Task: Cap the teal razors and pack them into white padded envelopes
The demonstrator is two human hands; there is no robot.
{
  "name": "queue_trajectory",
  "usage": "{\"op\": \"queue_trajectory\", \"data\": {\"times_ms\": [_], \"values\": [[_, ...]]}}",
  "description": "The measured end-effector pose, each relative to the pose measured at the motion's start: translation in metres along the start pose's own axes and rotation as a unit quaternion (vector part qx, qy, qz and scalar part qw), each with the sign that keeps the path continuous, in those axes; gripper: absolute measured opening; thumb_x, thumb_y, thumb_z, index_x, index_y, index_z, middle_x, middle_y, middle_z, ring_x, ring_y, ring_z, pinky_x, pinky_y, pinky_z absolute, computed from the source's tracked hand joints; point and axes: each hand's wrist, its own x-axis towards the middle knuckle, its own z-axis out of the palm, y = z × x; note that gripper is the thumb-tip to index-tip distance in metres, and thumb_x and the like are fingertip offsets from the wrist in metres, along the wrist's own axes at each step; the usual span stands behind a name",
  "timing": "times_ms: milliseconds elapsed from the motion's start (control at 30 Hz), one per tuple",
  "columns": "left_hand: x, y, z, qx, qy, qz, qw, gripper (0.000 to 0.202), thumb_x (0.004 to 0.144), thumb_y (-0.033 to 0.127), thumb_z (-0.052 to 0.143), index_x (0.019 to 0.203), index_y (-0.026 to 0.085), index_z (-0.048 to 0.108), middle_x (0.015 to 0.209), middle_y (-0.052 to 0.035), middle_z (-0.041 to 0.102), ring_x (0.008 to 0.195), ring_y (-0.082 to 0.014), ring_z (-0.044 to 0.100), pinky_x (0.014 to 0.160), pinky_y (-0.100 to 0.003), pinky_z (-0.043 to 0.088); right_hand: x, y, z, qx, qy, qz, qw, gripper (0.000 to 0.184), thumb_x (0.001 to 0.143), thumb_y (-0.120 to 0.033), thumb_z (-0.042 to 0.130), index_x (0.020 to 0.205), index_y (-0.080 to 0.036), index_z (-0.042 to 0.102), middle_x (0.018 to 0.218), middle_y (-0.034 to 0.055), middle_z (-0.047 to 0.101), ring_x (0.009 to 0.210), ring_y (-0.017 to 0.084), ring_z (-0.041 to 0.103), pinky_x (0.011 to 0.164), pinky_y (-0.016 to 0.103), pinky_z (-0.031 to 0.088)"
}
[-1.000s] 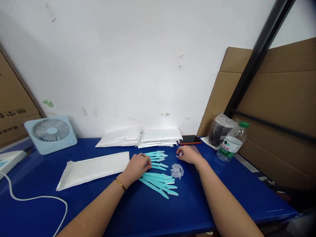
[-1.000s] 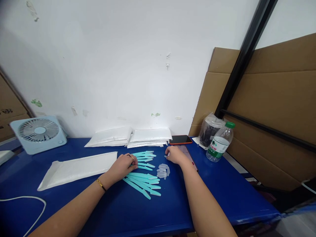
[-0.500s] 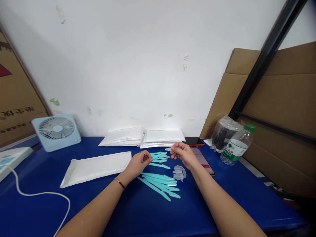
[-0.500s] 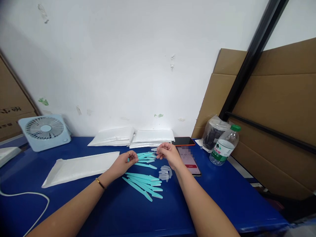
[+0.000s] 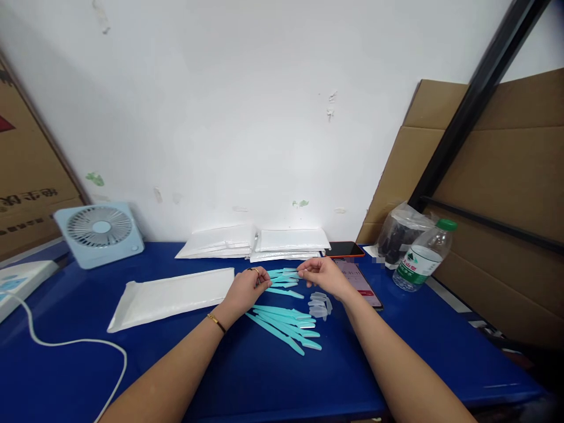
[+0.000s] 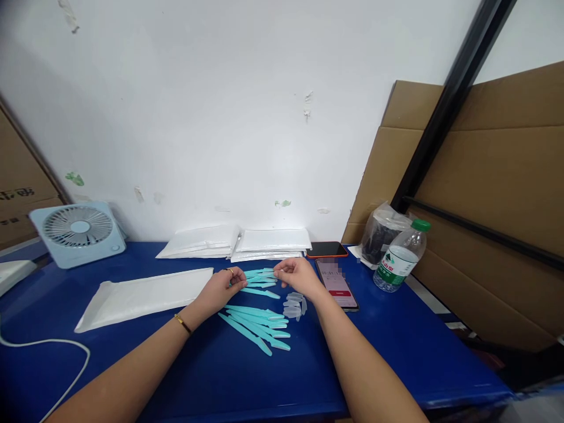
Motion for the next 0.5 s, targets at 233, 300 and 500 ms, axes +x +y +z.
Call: {"op": "queue_trajectory", "data": {"times_ms": [233, 300, 500], "values": [[-0.006, 0.007, -0.006, 0.119, 0.013, 0.054, 0.991, 0.017, 0.079, 0.035, 0.055, 0.092, 0.025, 0.060, 0.097, -0.0009, 0.060, 0.094, -0.0194, 0.052, 0.078, -0.031, 0.036, -0.009, 0.008, -0.045, -0.271, -0.085, 0.040, 0.958, 0.016, 0.058, -0.031, 0.069, 0.068, -0.019, 0.069, 0.063, 0.0005, 0.065, 0.059, 0.014, 0.057, 0.051, 0.021, 0.038], [-0.009, 0.012, -0.008, 0.094, -0.048, 0.093, 0.990, 0.017, 0.078, 0.039, 0.056, 0.089, 0.027, 0.062, 0.096, 0.0013, 0.061, 0.093, -0.0180, 0.052, 0.079, -0.029, 0.035, -0.008, 0.012, -0.044, -0.283, -0.130, 0.048, 0.949, 0.015, 0.056, -0.028, 0.070, 0.068, -0.019, 0.069, 0.065, -0.0001, 0.066, 0.061, 0.014, 0.057, 0.053, 0.021, 0.039], [-0.010, 0.014, -0.005, 0.097, -0.124, 0.091, 0.983, 0.019, 0.080, 0.038, 0.053, 0.076, 0.023, 0.064, 0.081, 0.0016, 0.064, 0.081, -0.0157, 0.055, 0.075, -0.026, 0.034, -0.004, 0.020, -0.027, -0.296, -0.127, 0.037, 0.946, 0.007, 0.061, -0.020, 0.062, 0.067, -0.016, 0.064, 0.068, 0.0016, 0.064, 0.057, 0.012, 0.054, 0.049, 0.020, 0.036]]}}
